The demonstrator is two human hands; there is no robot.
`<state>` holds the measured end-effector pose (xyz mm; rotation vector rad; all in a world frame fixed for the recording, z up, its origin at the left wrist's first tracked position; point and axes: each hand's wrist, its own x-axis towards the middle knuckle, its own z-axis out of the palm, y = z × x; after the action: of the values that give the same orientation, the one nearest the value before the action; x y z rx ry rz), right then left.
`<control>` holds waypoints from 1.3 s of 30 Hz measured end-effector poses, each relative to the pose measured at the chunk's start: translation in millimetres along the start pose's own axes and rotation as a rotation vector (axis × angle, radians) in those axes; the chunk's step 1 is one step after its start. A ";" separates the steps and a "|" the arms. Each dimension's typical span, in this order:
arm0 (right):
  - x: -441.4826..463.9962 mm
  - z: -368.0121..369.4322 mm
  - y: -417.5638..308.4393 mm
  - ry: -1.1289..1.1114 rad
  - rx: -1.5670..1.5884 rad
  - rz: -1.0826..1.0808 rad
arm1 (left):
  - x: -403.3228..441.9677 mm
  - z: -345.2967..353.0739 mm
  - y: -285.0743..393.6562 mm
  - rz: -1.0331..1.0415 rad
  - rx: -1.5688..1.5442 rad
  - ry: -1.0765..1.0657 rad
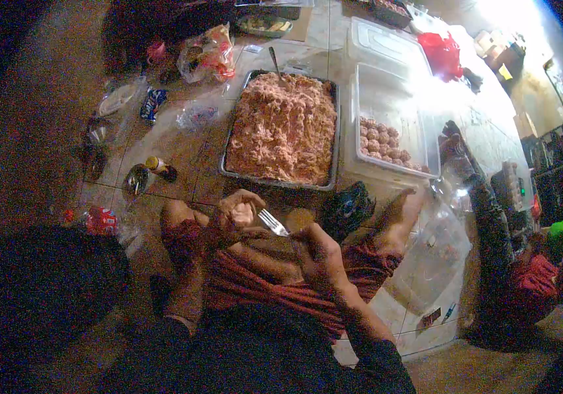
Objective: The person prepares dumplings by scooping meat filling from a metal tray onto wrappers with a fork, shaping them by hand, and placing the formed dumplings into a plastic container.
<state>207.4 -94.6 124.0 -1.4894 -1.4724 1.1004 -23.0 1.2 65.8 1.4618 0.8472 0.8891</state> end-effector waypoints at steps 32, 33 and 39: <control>41.2 -0.7 3.5 -0.013 -0.288 -0.399 | 10.1 -10.5 -85.5 -0.094 0.105 -0.179; 33.0 5.3 6.6 -0.050 -0.343 -0.414 | 10.4 -3.5 -74.8 -0.080 0.178 -0.126; 26.4 -0.2 -17.9 0.101 -0.216 -0.276 | 24.4 -4.3 -37.6 0.004 0.282 -0.120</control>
<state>200.5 -67.4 139.1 -1.4089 -1.7066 0.7097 -16.4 27.5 29.9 1.7427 0.9061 0.6962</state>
